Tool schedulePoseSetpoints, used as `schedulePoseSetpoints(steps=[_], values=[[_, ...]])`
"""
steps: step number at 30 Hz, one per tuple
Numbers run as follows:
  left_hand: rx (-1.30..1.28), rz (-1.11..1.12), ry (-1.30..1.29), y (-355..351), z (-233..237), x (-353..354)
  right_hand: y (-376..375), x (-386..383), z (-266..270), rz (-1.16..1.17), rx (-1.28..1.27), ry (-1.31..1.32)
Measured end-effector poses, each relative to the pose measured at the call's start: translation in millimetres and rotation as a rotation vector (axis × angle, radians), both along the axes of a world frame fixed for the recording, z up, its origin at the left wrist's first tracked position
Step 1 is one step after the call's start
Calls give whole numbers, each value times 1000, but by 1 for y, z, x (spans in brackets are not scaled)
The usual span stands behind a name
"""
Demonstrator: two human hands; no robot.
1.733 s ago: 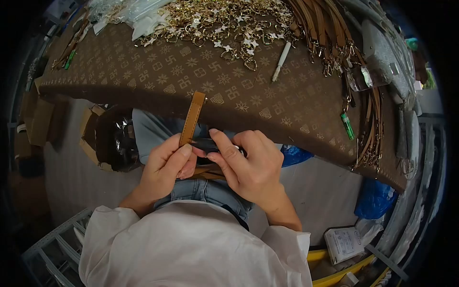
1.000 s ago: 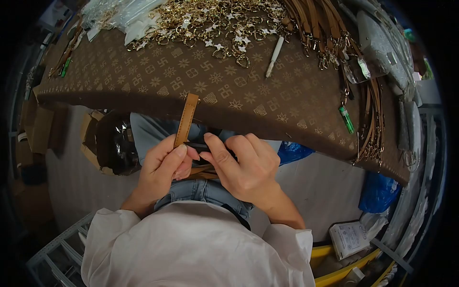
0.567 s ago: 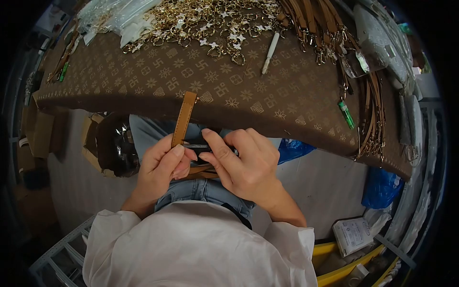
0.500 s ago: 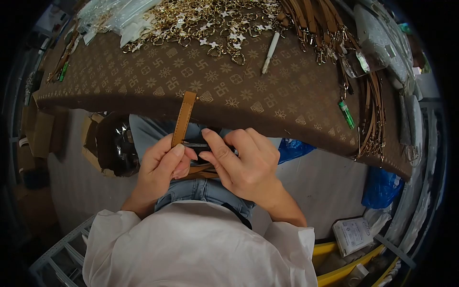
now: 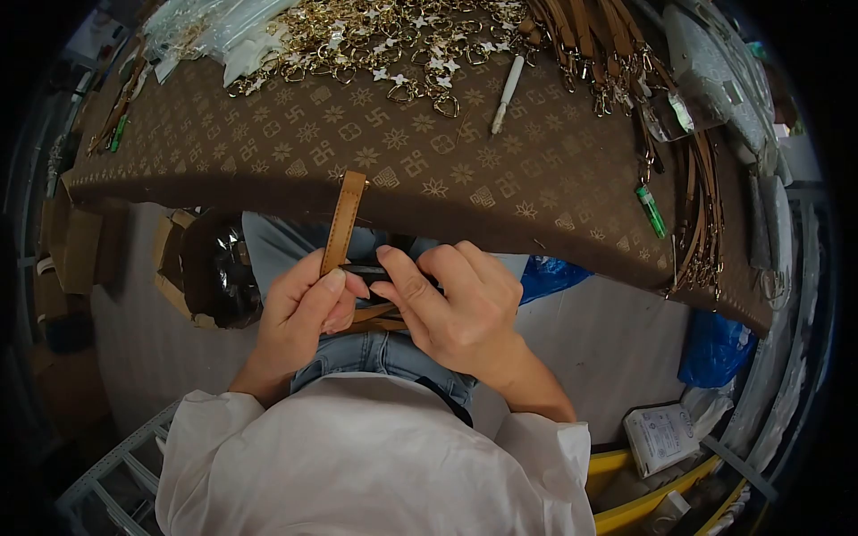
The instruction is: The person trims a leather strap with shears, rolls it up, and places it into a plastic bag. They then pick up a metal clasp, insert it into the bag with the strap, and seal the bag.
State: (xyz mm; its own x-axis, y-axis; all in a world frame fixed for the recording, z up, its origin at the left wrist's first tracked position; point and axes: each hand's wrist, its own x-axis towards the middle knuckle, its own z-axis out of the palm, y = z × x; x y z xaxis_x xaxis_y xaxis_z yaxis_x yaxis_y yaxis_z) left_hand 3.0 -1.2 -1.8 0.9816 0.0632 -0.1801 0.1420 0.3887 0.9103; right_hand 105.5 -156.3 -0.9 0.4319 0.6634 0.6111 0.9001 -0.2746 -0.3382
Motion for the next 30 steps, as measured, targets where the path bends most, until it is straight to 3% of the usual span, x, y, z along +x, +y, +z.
schedulePoseSetpoints(steps=[5, 10, 11, 13, 14, 15, 17, 19, 21, 23, 24, 26, 27, 28, 30], values=[[-6, -9, 5, 1, 5, 1, -4, 5, -1, 30, 62, 137], [-111, -41, -16, 4, 1, 1, -26, 35, -3, -492, 109, 217], [-111, -42, -17, 3, 1, 1, -35, 45, -8, -493, 109, 216], [-113, -41, -39, 2, 1, 2, -51, 63, -19, -743, -183, 115], [-112, -42, -41, 1, 1, 3, -50, 69, -22, -747, -238, -18], [-100, -35, -46, -1, 1, 4, -51, 68, -24, -748, -234, -21], [-82, -27, -54, -3, 1, 7, -40, 57, -24, -738, -152, -284], [-106, -18, -42, -4, -1, 9, -26, 31, -25, -464, 68, 90], [-137, 32, -50, -6, -4, 13, -10, 3, -19, 9, 100, 581], [-165, 80, -58, -5, -7, 16, 4, -21, -32, 301, 149, 913], [-213, 154, -68, -3, -9, 18, 5, -26, -31, 302, 160, 914], [-252, 233, -74, 1, -8, 23, 7, -33, -31, 181, 263, 1333], [-274, 340, -29, 1, -4, 26, 10, -34, -33, 135, 364, 1106], [-297, 448, 14, 2, -2, 28, 9, -32, -31, 142, 366, 1108], [-294, 391, -87, 14, -7, 24, 0, -26, -26, 89, 271, 1155]])
